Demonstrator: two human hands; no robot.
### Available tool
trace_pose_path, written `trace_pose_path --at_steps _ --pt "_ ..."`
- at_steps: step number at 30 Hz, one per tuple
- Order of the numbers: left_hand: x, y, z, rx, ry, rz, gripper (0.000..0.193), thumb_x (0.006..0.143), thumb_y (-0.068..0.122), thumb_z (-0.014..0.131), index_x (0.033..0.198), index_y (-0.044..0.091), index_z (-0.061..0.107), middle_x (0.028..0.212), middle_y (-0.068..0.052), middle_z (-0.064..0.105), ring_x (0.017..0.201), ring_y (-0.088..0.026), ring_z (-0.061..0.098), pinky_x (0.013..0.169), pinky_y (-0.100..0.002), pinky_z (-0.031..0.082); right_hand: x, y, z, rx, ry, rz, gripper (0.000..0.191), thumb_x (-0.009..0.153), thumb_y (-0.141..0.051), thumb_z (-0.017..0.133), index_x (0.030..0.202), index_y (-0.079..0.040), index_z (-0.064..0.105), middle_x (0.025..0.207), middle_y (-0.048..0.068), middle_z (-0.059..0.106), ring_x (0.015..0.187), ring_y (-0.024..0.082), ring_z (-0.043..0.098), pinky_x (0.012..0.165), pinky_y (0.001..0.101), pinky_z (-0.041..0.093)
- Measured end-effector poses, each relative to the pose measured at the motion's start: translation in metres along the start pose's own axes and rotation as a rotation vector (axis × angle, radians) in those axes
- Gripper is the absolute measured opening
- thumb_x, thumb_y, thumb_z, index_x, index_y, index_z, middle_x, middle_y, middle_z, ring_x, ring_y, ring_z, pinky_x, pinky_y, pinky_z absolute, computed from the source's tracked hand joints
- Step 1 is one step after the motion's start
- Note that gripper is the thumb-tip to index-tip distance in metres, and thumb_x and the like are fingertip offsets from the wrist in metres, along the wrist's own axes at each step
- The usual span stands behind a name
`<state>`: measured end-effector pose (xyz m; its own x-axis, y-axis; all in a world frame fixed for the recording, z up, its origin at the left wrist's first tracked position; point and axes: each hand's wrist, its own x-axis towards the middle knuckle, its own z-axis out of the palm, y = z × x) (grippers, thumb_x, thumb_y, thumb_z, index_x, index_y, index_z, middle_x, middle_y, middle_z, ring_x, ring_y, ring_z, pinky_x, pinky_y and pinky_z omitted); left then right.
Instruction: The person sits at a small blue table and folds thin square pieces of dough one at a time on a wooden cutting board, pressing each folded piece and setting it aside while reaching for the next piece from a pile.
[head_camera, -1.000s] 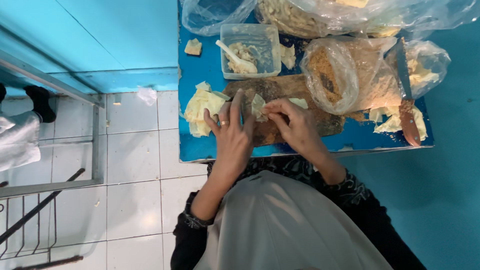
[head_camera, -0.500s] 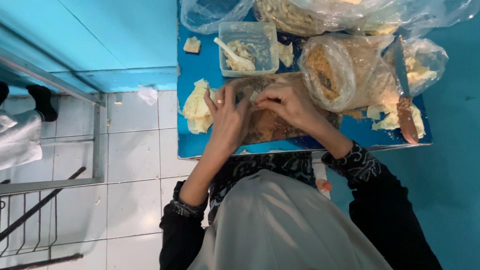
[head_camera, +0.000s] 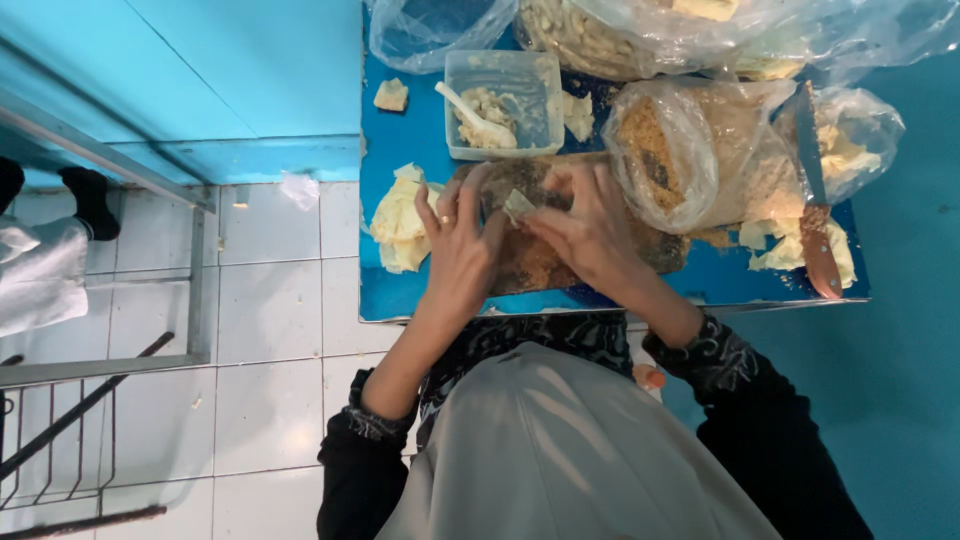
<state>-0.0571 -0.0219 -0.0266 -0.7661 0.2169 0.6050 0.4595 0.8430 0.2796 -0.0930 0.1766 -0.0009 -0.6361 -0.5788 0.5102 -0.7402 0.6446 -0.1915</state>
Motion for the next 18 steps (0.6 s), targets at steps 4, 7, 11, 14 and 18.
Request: trace_pose_path --at_steps 4,7,11,14,18 --pt "0.002 -0.001 0.004 -0.084 -0.027 -0.027 0.029 0.087 0.008 0.07 0.114 -0.001 0.068 0.143 -0.021 0.044 0.134 -0.041 0.041 0.114 -0.069 0.023 0.002 0.002 0.004 0.073 0.003 0.093 0.014 0.088 -0.02 0.084 0.095 -0.011 0.076 0.121 0.013 0.05 0.114 0.033 0.048 0.098 0.0489 0.04" --pt "0.003 0.002 0.005 -0.165 -0.022 -0.116 0.026 0.086 0.01 0.073 0.109 -0.001 0.069 0.135 -0.023 0.047 0.126 -0.043 0.041 0.109 -0.065 0.025 0.006 0.01 0.004 0.114 -0.069 0.202 0.017 0.079 -0.026 0.088 0.087 -0.015 0.077 0.115 0.013 0.046 0.113 0.035 0.044 0.098 0.0513 0.036" --pt "0.011 0.004 0.009 -0.231 0.025 -0.198 0.021 0.086 0.01 0.075 0.105 0.002 0.07 0.134 -0.022 0.048 0.123 -0.042 0.041 0.106 -0.057 0.029 0.015 0.021 0.007 0.193 -0.135 0.25 0.017 0.074 -0.028 0.088 0.084 -0.017 0.079 0.114 0.012 0.046 0.114 0.034 0.043 0.099 0.051 0.034" --pt "0.014 0.003 0.009 -0.265 0.045 -0.215 0.019 0.084 0.008 0.075 0.101 0.003 0.07 0.137 -0.02 0.05 0.125 -0.041 0.042 0.107 -0.055 0.031 0.015 0.022 0.006 0.199 -0.126 0.268 0.018 0.076 -0.029 0.087 0.086 -0.017 0.078 0.115 0.012 0.045 0.115 0.034 0.043 0.1 0.0512 0.034" --pt "0.009 0.0 0.004 -0.174 0.062 -0.055 0.021 0.087 0.01 0.075 0.105 0.002 0.069 0.142 -0.023 0.045 0.126 -0.042 0.04 0.11 -0.062 0.027 0.002 0.01 0.0 0.103 -0.038 0.178 0.014 0.086 -0.03 0.083 0.092 -0.019 0.077 0.125 0.012 0.047 0.121 0.036 0.043 0.102 0.0513 0.033"
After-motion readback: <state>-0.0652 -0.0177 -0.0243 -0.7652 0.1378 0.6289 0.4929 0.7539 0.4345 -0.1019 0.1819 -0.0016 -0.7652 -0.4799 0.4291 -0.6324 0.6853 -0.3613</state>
